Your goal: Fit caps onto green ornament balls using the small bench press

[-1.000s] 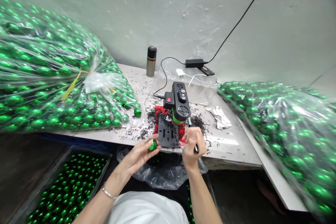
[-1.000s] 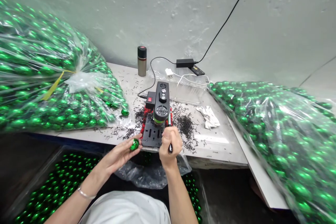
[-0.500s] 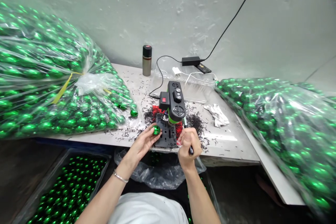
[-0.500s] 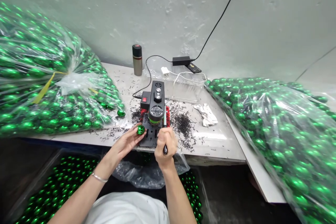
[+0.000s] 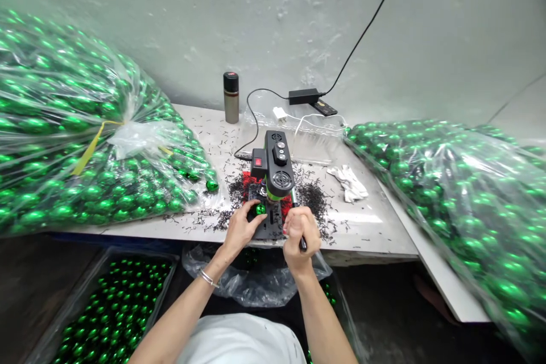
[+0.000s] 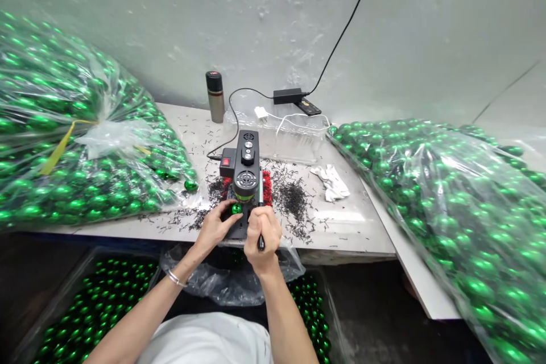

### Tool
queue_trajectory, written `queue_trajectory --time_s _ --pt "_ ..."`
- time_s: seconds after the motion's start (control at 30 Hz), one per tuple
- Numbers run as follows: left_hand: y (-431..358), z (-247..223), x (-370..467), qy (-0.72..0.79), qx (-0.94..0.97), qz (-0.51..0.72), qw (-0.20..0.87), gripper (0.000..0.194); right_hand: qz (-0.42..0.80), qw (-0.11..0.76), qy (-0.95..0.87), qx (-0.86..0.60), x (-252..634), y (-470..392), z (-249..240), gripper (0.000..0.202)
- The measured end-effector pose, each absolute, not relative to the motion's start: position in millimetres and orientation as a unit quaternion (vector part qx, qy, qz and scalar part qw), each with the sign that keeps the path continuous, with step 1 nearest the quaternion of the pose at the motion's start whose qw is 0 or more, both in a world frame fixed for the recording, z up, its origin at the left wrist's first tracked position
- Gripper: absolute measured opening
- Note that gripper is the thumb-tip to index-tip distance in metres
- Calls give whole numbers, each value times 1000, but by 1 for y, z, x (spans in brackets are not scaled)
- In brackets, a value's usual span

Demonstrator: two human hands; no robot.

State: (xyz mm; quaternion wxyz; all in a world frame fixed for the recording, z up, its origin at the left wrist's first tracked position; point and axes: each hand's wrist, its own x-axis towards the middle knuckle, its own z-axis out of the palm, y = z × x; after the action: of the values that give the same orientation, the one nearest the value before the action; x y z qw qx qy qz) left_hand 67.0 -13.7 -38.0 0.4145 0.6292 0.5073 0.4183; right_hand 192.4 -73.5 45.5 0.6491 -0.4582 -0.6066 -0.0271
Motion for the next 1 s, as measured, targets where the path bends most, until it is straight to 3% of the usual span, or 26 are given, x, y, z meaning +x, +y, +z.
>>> queue_trajectory --time_s 0.13,0.5,0.77,1.0 --pt "-11 -35 67 471 672 417 390 31 -27 648 -608 -458 193 -74 46 30" --pt "-8 -38 70 454 638 430 450 34 -38 651 -600 -464 193 -74 38 29" --pt "-8 -45 70 446 675 429 401 33 -75 636 -629 -440 198 -71 5 29" --pt "-9 -41 70 450 645 429 445 34 -102 651 -614 -434 199 -64 -15 33"
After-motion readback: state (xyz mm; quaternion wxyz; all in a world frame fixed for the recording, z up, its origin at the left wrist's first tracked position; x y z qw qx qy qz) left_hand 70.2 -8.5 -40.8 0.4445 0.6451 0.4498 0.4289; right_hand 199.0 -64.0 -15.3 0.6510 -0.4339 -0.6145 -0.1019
